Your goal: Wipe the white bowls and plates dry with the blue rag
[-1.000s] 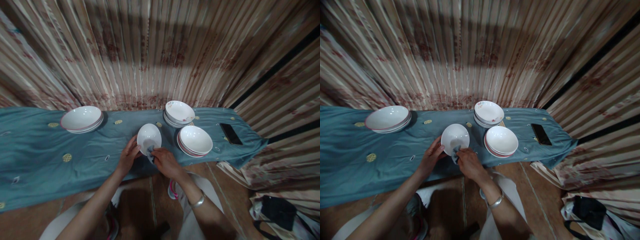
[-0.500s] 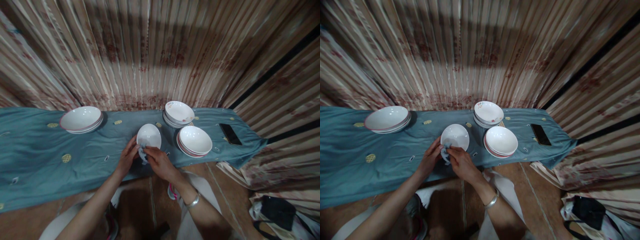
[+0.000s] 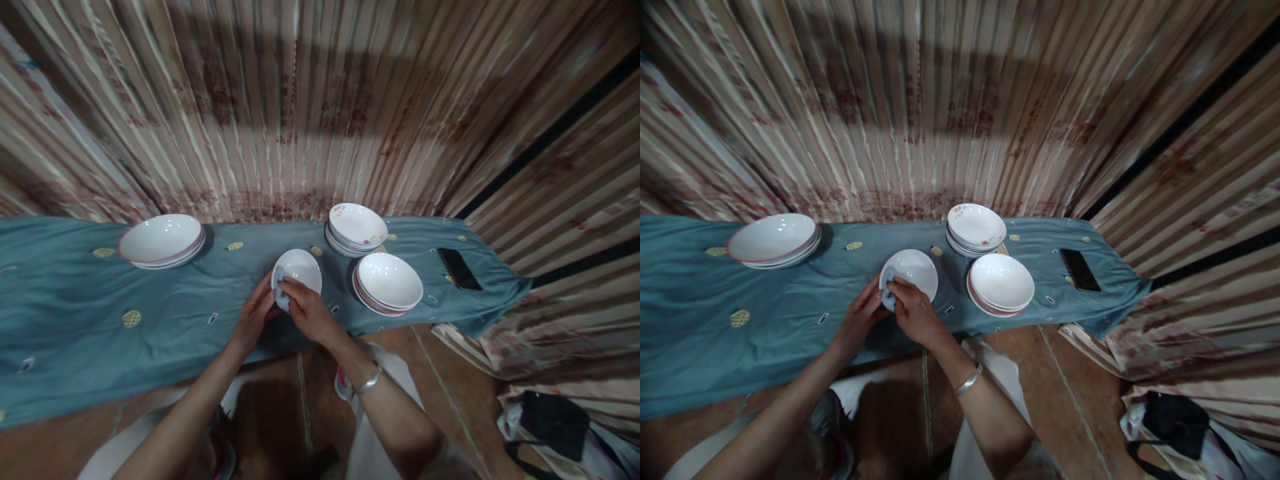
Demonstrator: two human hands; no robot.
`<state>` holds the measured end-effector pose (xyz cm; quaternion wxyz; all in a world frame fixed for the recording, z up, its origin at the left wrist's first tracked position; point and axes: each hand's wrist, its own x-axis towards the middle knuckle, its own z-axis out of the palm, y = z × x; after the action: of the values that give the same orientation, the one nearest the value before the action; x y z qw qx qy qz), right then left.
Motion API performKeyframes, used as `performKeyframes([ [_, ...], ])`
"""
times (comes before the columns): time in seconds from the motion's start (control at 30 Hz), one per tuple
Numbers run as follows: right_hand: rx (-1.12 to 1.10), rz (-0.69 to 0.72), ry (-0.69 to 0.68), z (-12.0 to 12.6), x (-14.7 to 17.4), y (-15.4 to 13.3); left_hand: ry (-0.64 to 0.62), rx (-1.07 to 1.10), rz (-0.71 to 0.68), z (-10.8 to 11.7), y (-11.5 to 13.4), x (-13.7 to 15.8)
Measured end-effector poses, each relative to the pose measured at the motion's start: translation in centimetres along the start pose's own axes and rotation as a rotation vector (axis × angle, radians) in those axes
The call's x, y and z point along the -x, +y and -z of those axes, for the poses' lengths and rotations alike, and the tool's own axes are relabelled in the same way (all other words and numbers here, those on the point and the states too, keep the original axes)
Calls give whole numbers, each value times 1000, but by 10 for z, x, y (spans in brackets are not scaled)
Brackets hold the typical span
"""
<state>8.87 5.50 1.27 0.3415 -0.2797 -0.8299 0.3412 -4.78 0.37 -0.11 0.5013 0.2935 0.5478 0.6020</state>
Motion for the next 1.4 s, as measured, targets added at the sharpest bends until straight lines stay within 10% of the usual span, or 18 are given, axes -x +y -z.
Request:
performKeyframes([
  [0.77,627,-79,-128,-1,-28,17,-25,64,19,1,4,5],
  [1.4,206,-66,-340,20,-18,12,-13,87,38,1,2,4],
])
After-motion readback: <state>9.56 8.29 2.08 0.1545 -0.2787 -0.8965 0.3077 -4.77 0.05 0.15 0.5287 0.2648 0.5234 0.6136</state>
